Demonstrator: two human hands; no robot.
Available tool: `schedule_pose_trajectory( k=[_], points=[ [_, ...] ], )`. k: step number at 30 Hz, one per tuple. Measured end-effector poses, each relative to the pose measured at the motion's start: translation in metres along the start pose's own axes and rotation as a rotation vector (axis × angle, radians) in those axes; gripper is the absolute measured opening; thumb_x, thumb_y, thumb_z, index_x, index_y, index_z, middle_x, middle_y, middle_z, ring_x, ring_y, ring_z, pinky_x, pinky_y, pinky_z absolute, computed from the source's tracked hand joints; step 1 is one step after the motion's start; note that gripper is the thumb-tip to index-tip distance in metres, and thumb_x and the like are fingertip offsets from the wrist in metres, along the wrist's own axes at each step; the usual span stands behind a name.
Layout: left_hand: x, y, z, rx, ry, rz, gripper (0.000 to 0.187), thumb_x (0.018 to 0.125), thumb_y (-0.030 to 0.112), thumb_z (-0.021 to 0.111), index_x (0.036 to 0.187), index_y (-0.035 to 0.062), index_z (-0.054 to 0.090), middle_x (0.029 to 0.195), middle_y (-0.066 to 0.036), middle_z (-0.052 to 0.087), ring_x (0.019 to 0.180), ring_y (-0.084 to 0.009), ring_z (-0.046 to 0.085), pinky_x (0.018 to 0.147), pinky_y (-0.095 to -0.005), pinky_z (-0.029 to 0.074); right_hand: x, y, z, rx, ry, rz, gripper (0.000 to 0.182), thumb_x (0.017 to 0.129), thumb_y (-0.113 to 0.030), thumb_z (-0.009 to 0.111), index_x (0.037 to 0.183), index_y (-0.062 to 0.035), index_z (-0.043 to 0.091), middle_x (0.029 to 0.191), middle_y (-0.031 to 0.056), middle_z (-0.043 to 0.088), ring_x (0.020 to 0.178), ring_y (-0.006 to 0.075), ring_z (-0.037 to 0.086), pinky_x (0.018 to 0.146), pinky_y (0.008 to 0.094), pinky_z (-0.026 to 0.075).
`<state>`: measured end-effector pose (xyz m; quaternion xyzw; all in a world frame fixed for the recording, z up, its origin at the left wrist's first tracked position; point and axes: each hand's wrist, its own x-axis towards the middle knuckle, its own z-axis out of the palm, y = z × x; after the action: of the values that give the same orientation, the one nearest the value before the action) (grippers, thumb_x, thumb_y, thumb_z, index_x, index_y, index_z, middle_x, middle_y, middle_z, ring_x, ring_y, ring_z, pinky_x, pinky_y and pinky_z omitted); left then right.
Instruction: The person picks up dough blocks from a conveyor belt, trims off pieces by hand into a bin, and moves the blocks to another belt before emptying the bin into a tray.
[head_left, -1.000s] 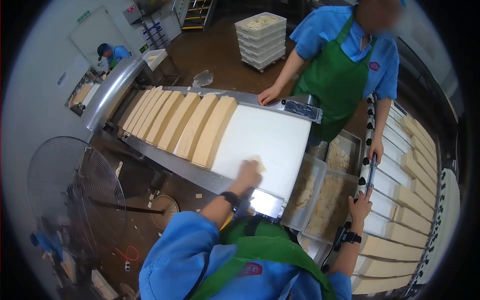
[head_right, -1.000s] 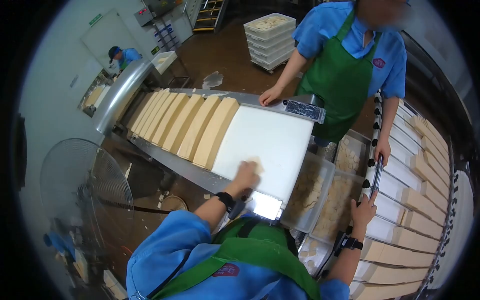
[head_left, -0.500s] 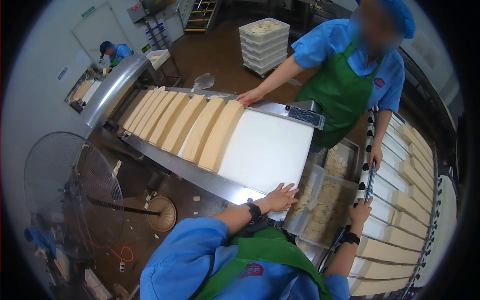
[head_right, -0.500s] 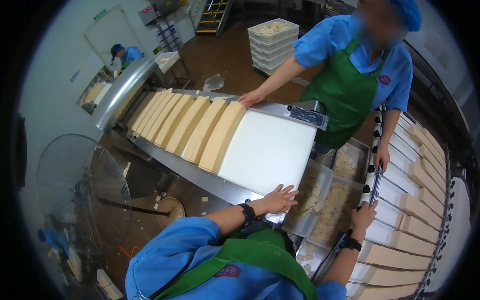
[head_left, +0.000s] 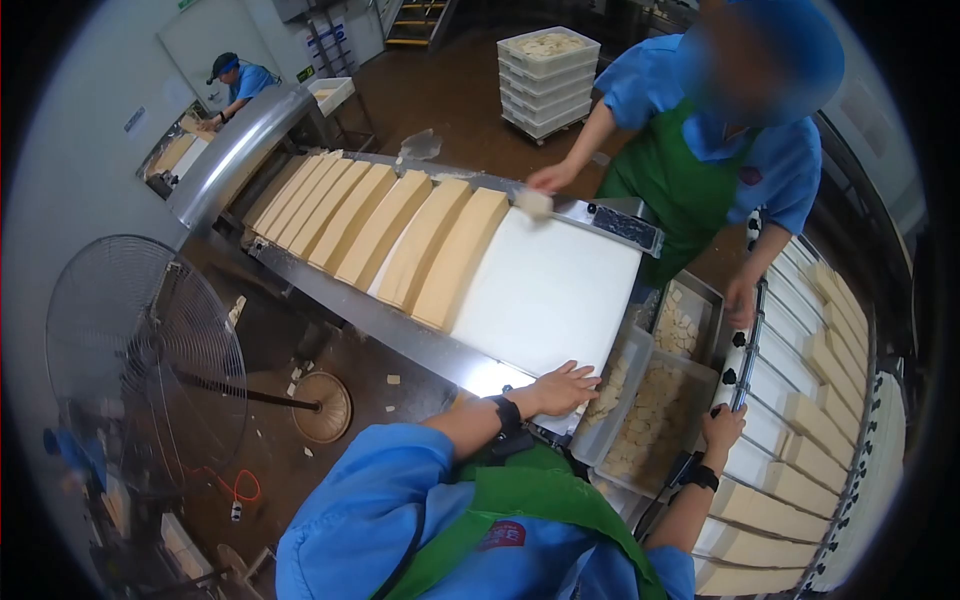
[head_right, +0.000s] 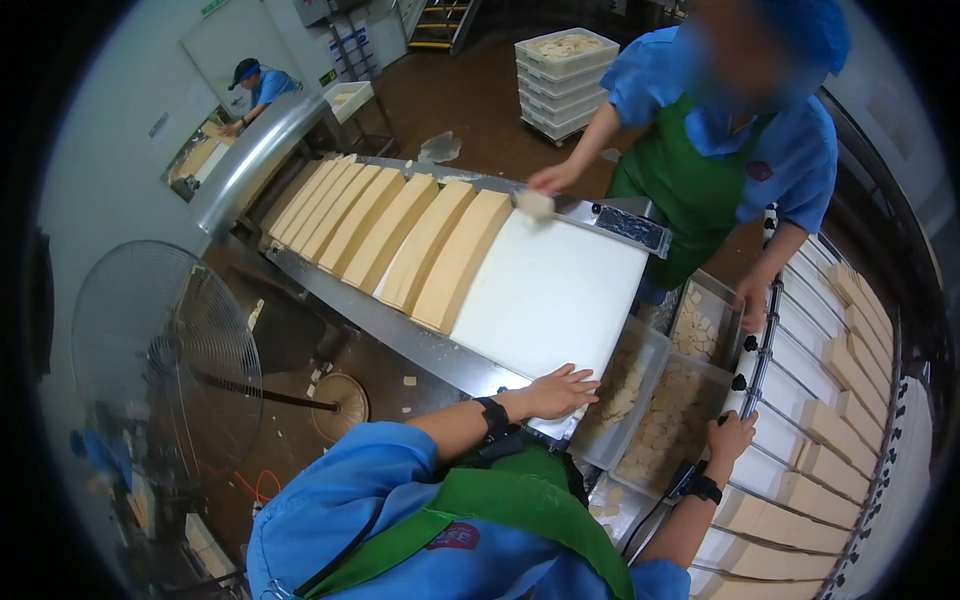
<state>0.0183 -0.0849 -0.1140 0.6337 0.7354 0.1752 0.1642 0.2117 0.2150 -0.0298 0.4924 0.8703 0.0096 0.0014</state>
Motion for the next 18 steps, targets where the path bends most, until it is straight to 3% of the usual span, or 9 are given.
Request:
schedule_pose_trajectory(
  k=[2, 5, 9, 13, 16, 18],
  points=[
    [-0.003, -0.001, -0.006, -0.040, -0.002, 0.024, 0.035, 0.089, 0.017, 0.048, 0.124, 0.0151, 0.054, 0.139, -0.008, 0.041, 0.133, -0.0274, 0.030, 0.107, -0.0457, 0.025, 0.001, -0.001, -0.001, -0.009, -0.014, 0.011, 0.027, 0.065, -0.023, 0.069, 0.091, -0.0139, 0.067, 0.134, 0.0211, 0.035, 0.101, 0.0392, 0.050, 0.089, 0.0424, 0.044],
    [-0.008, -0.010, -0.016, -0.375, -0.017, 0.071, 0.035, 0.090, 0.016, 0.047, 0.125, 0.0112, 0.053, 0.130, -0.011, 0.050, 0.124, -0.0271, 0.043, 0.103, -0.0403, 0.033, 0.000, -0.004, -0.003, -0.018, -0.002, 0.016, 0.025, 0.066, -0.024, 0.068, 0.089, -0.0140, 0.067, 0.133, 0.0212, 0.035, 0.100, 0.0393, 0.051, 0.089, 0.0423, 0.044],
    [-0.049, -0.007, -0.068, -0.888, 0.205, -0.211, 0.035, 0.092, 0.021, 0.050, 0.124, 0.0055, 0.053, 0.118, -0.013, 0.058, 0.108, -0.0219, 0.055, 0.093, -0.0328, 0.042, 0.000, -0.002, 0.000, -0.013, 0.009, 0.008, 0.024, 0.066, -0.024, 0.067, 0.088, -0.0139, 0.068, 0.134, 0.0222, 0.035, 0.099, 0.0397, 0.051, 0.089, 0.0422, 0.044],
    [-0.101, -0.032, -0.100, -0.890, 0.661, -0.486, 0.026, 0.090, 0.006, 0.048, 0.114, 0.0036, 0.057, 0.106, -0.004, 0.062, 0.093, -0.0118, 0.058, 0.085, -0.0267, 0.046, -0.002, -0.002, 0.001, 0.046, 0.033, 0.006, 0.023, 0.067, -0.024, 0.066, 0.087, -0.0135, 0.068, 0.134, 0.0235, 0.036, 0.099, 0.0421, 0.052, 0.089, 0.0438, 0.043],
    [-0.147, -0.101, -0.076, -0.640, 1.145, -0.689, 0.027, 0.089, 0.007, 0.050, 0.116, 0.0019, 0.053, 0.110, -0.011, 0.057, 0.092, -0.0174, 0.058, 0.082, -0.0256, 0.046, 0.002, 0.012, 0.013, 0.185, 0.102, 0.003, 0.025, 0.069, -0.024, 0.067, 0.089, -0.0100, 0.067, 0.129, 0.0233, 0.042, 0.100, 0.0411, 0.053, 0.091, 0.0433, 0.042],
    [-0.173, -0.100, -0.111, -0.391, 1.201, -1.012, 0.046, 0.086, 0.017, 0.058, 0.124, -0.0035, 0.043, 0.120, -0.021, 0.048, 0.103, -0.0281, 0.053, 0.088, -0.0330, 0.044, 0.015, 0.032, 0.040, 0.355, 0.177, 0.007, 0.027, 0.071, -0.023, 0.067, 0.092, -0.0055, 0.066, 0.121, 0.0214, 0.050, 0.102, 0.0369, 0.055, 0.091, 0.0404, 0.043]
  ],
)
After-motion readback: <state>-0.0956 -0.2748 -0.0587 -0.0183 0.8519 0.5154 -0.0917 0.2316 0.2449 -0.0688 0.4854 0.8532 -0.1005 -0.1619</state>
